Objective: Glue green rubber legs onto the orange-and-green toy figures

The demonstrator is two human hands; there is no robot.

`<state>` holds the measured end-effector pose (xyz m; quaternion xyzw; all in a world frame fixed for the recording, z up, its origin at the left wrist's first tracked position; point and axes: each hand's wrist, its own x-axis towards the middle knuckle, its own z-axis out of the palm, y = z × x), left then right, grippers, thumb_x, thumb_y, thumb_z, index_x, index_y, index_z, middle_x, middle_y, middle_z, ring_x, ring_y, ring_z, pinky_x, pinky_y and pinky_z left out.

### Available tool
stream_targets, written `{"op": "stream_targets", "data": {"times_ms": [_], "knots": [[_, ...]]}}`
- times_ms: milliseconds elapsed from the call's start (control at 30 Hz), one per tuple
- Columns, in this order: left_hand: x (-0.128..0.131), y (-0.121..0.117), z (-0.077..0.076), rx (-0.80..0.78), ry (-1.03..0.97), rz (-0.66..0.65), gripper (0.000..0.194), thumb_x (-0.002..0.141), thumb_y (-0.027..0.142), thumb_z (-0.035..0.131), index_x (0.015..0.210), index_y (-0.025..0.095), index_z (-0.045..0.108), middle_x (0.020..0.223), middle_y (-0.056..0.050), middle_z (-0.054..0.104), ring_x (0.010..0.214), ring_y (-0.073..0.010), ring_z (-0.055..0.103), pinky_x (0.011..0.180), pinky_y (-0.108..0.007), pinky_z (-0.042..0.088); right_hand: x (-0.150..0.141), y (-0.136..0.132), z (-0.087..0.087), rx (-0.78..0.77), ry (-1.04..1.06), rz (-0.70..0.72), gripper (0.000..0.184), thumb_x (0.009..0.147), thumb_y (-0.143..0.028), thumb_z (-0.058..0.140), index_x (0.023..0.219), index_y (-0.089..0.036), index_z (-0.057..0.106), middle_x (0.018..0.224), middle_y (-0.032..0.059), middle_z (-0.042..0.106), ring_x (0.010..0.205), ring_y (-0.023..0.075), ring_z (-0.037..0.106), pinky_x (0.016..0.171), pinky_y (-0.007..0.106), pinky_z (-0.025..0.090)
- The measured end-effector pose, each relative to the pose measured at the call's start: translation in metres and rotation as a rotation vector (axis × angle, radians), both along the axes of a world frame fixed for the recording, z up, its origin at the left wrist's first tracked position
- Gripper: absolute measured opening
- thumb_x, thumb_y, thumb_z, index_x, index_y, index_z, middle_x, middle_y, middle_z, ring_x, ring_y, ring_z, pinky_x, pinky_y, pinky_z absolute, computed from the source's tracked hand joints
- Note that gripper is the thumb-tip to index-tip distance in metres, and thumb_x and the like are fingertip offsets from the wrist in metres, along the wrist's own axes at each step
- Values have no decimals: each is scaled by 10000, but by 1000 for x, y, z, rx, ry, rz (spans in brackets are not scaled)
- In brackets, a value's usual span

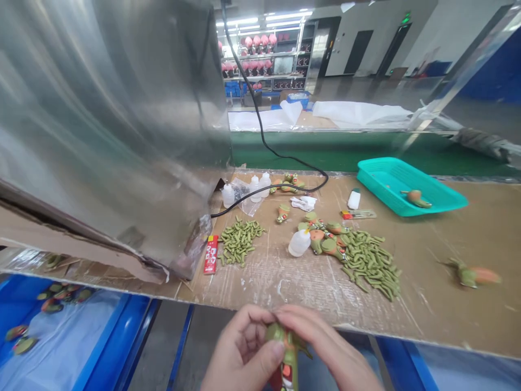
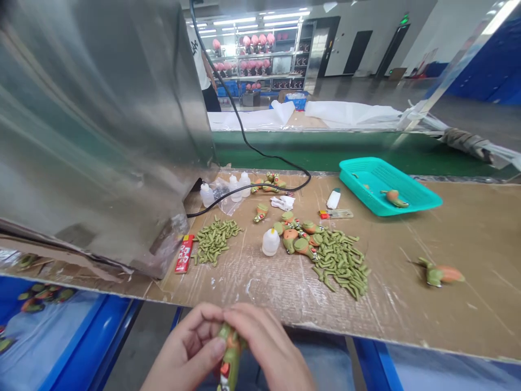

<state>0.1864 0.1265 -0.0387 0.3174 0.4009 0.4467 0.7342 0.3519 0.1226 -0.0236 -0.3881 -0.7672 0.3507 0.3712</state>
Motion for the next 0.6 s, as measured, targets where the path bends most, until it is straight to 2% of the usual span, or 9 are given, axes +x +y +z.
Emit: {"op": "stream_targets", "data": {"times_ms": [67, 167, 267, 300, 333, 400, 467, 533, 600], "knots": [[13, 6, -6, 20, -12, -56, 314, 674, 377, 732, 826, 209, 515, 571, 62, 584, 467, -55, 469, 464, -179, 354, 5, 2, -3, 121, -58, 16, 522, 840, -433, 617, 1307, -327, 409, 1240, -1, 551, 1121, 163, 523, 952, 193, 404], [32, 14, -12, 92, 41, -177, 354, 734, 444, 643, 908, 233, 419, 593, 58, 569, 476, -77, 481, 458, -192, 371, 26, 4, -6, 175, -187, -138, 534, 795, -409, 677, 1264, -281, 455, 1204, 20, 581, 1087, 178, 553, 918, 204, 445], [37, 33, -5, 294, 452, -211, 190, 847, 364, 477, 969, 228, 425, 685, 1, 595, 569, -157, 583, 460, -256, 464, 77, 9, -16, 115, -400, -437, 456, 854, -425, 573, 1254, -229, 473, 1232, 76, 558, 1101, 232, 546, 897, 317, 481], [36, 43, -1, 419, 665, -184, 125, 874, 302, 414, 963, 224, 453, 732, -22, 608, 618, -176, 606, 497, -288, 493, 99, 12, -21, 81, -483, -534, 475, 858, -454, 549, 1262, -217, 465, 1237, 89, 554, 1093, 254, 550, 894, 371, 483], [34, 55, 4, 516, 794, -158, 111, 871, 256, 418, 933, 219, 501, 791, -45, 623, 693, -200, 616, 580, -334, 508, 122, 16, -25, 105, -545, -655, 500, 842, -517, 532, 1228, -200, 499, 1186, 103, 587, 1039, 282, 580, 862, 419, 494], [30, 82, 12, 632, 929, -123, 134, 843, 184, 457, 894, 210, 578, 861, -61, 615, 825, -236, 589, 755, -421, 470, 163, 26, -33, 126, -657, -884, 603, 800, -617, 471, 1138, -127, 569, 1056, 157, 641, 930, 340, 614, 799, 464, 503], [31, 110, 17, 731, 1050, -101, 209, 824, 107, 453, 896, 203, 624, 923, -73, 596, 930, -260, 547, 844, -462, 419, 187, 35, -34, 152, -688, -986, 626, 802, -600, 435, 1046, -50, 610, 1013, 249, 628, 936, 418, 580, 809, 523, 453], [38, 135, 17, 803, 1141, -87, 242, 818, 73, 471, 945, 197, 636, 1006, -76, 598, 1023, -266, 510, 903, -489, 380, 188, 42, -30, 201, -667, -1050, 595, 823, -538, 420, 1005, -5, 614, 1065, 301, 581, 1010, 458, 518, 879, 553, 374], [49, 155, 13, 842, 1203, -77, 204, 837, 137, 514, 1008, 187, 614, 1075, -64, 602, 1073, -266, 507, 917, -521, 377, 164, 45, -24, 237, -584, -1067, 515, 839, -486, 441, 1028, -35, 601, 1101, 265, 566, 1052, 425, 494, 927, 535, 335]]}}
